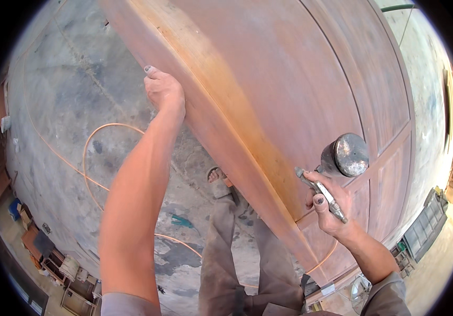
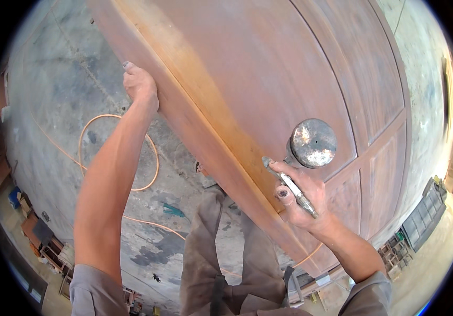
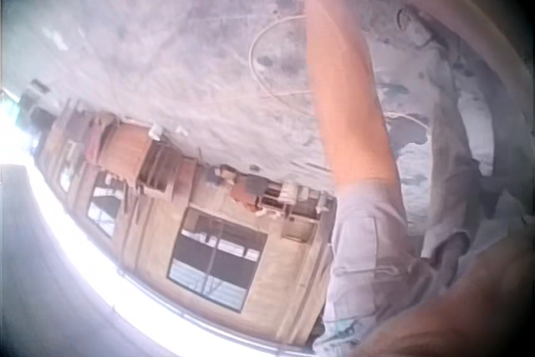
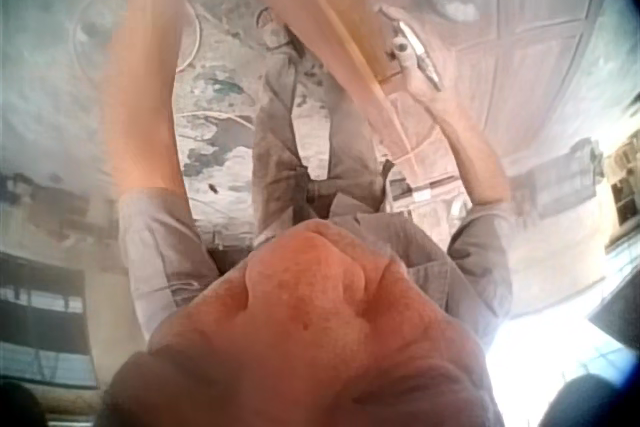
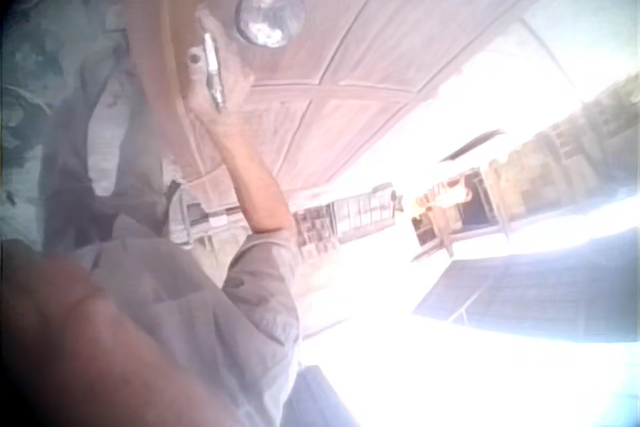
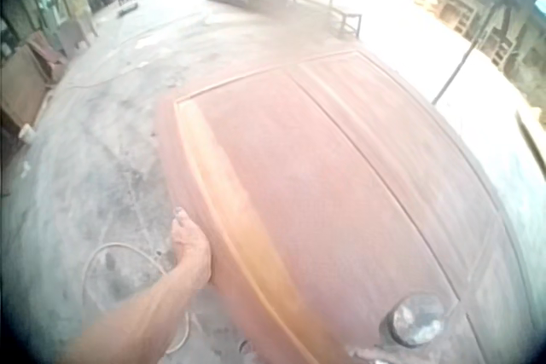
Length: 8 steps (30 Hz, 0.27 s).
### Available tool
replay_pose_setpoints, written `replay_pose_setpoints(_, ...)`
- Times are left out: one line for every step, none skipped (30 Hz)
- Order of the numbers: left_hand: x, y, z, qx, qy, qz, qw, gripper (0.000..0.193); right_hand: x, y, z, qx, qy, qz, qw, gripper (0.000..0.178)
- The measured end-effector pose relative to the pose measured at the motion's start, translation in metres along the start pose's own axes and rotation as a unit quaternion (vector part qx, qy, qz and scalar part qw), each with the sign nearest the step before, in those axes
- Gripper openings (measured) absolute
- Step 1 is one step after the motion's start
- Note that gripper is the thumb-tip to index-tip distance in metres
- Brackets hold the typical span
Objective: The person uses a spray gun to apply a coat of finish to a large wooden panel. They repeatedly test the spray pattern on their left palm to check the flow before applying it to the wood surface. The person moves the spray gun in steady horizontal strokes across the panel.
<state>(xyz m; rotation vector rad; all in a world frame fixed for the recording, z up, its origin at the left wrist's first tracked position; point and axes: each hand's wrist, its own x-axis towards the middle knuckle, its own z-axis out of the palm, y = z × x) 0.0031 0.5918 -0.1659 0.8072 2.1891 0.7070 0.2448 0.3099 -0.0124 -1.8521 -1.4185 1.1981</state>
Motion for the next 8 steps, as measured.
replay_pose_setpoints(-0.002,0.001,0.004,0.037,0.021,-0.020,0.999,0.067,0.003,-0.004,-0.001,0.001,-0.001,0.005,1.000,0.047)
replay_pose_setpoints(0.000,-0.003,0.007,0.033,0.024,-0.007,0.999,0.067,0.006,-0.008,-0.001,0.002,-0.002,0.009,1.000,0.047)
replay_pose_setpoints(0.001,-0.007,0.009,0.028,0.028,0.006,0.999,0.067,0.011,-0.010,0.001,0.006,-0.002,0.011,1.000,0.047)
replay_pose_setpoints(0.002,-0.007,0.011,0.021,0.034,0.022,0.999,0.067,0.020,-0.013,0.001,0.009,0.001,0.009,1.000,0.048)
replay_pose_setpoints(0.004,-0.007,0.011,0.000,0.030,0.019,0.999,0.067,0.028,-0.015,0.000,0.013,0.003,0.008,1.000,0.048)
replay_pose_setpoints(0.006,-0.008,0.011,-0.021,0.027,0.017,0.999,0.067,0.037,-0.017,-0.001,0.017,-0.005,0.012,1.000,0.049)
replay_pose_setpoints(0.006,-0.009,0.011,-0.041,0.021,0.015,0.999,0.068,0.044,-0.019,-0.002,0.020,-0.011,0.020,1.000,0.051)
replay_pose_setpoints(0.006,-0.010,0.012,-0.038,0.021,0.013,0.999,0.068,0.044,-0.019,-0.002,0.021,-0.013,0.023,0.999,0.051)
